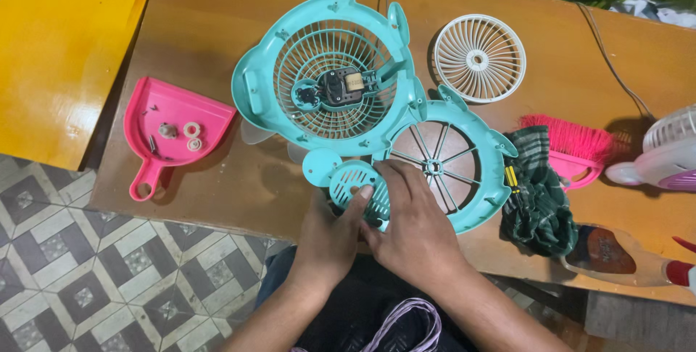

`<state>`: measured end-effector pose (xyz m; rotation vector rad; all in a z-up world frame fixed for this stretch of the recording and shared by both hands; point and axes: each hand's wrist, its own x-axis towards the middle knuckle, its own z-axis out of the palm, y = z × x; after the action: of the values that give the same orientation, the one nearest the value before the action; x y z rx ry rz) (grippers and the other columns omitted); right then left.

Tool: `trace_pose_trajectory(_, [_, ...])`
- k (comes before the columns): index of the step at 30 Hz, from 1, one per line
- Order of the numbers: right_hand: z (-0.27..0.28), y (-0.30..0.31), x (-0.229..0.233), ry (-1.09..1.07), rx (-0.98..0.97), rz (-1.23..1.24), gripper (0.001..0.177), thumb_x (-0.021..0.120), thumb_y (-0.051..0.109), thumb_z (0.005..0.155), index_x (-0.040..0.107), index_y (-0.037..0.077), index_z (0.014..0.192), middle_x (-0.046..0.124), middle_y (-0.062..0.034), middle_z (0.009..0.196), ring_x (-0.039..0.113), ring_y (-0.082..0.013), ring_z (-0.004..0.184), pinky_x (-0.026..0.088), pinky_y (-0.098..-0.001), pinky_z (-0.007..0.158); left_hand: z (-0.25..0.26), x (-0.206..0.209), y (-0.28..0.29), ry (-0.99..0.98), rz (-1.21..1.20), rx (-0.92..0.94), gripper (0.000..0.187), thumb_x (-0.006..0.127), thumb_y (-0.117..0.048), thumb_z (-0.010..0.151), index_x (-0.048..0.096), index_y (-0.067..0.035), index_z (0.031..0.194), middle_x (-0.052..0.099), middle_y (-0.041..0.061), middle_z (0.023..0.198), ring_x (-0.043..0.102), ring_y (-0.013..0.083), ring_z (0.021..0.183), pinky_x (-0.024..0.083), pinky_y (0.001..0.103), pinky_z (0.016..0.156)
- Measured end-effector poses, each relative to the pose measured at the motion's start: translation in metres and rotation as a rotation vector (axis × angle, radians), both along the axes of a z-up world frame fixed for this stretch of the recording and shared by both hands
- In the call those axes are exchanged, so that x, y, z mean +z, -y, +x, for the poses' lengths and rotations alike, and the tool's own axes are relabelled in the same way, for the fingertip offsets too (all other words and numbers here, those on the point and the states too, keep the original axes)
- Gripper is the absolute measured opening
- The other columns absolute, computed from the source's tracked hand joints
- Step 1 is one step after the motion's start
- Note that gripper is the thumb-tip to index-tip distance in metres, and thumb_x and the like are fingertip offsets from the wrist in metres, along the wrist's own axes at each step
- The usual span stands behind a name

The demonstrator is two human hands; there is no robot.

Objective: The person assembles a small teal electric fan on a wooden table. They place the motor housing into the rear cage, secure it with screws using a screwdriver, attach the fan blades, and then fit the front cage over the assembly.

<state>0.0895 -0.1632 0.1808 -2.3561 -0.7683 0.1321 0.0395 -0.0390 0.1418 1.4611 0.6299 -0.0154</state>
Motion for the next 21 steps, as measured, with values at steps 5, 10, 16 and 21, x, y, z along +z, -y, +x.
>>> trace_pose_trajectory(5, [0.004, -0.011, -0.009, 0.074, -0.077, -0.113, 0.074, 0.084, 0.02, 0.066, 0.055, -0.005, 0.13, 0.056, -0.024, 0.124, 0.056, -0.0423, 0.118, 0.048, -0.0469, 0.098, 0.001, -0.013, -0.025, -0.049, 0.11, -0.192, 0.048, 0.061, -0.035, 0.095, 0.056, -0.002, 0.129, 0.076, 0.017, 0.105, 0.075, 0.0253, 0.096, 0.056, 0.038, 0.084])
trace_pose_trajectory(10, [0.003, -0.023, -0.016, -0.083, -0.148, -0.177, 0.077, 0.087, 0.028, 0.066, 0.057, 0.001, 0.132, 0.059, -0.0175, 0.124, 0.06, -0.0376, 0.116, 0.05, -0.0449, 0.094, -0.005, -0.012, -0.066, -0.232, 0.066, -0.418, 0.041, 0.054, -0.039, 0.096, 0.064, -0.007, 0.119, 0.077, 0.02, 0.093, 0.077, 0.0344, 0.081, 0.057, 0.042, 0.076])
trace_pose_trajectory(16, [-0.007, -0.012, -0.035, -0.08, -0.256, -0.104, 0.078, 0.087, 0.027, 0.067, 0.057, 0.0, 0.134, 0.059, -0.0186, 0.127, 0.061, -0.0354, 0.116, 0.05, -0.0417, 0.095, -0.002, -0.019, -0.132, 0.095, 0.496, -0.274, 0.023, 0.061, -0.024, 0.098, 0.069, -0.005, 0.11, 0.072, 0.016, 0.099, 0.071, 0.0341, 0.086, 0.055, 0.043, 0.071])
trace_pose_trajectory(21, [-0.016, 0.008, -0.046, 0.02, -0.342, -0.042, 0.079, 0.087, 0.021, 0.067, 0.054, -0.001, 0.136, 0.059, -0.0183, 0.126, 0.062, -0.0312, 0.114, 0.05, -0.0412, 0.097, 0.024, -0.026, -0.169, 0.468, 1.042, -0.271, 0.021, 0.068, -0.009, 0.093, 0.071, -0.007, 0.113, 0.062, 0.013, 0.109, 0.058, 0.0353, 0.104, 0.043, 0.048, 0.09])
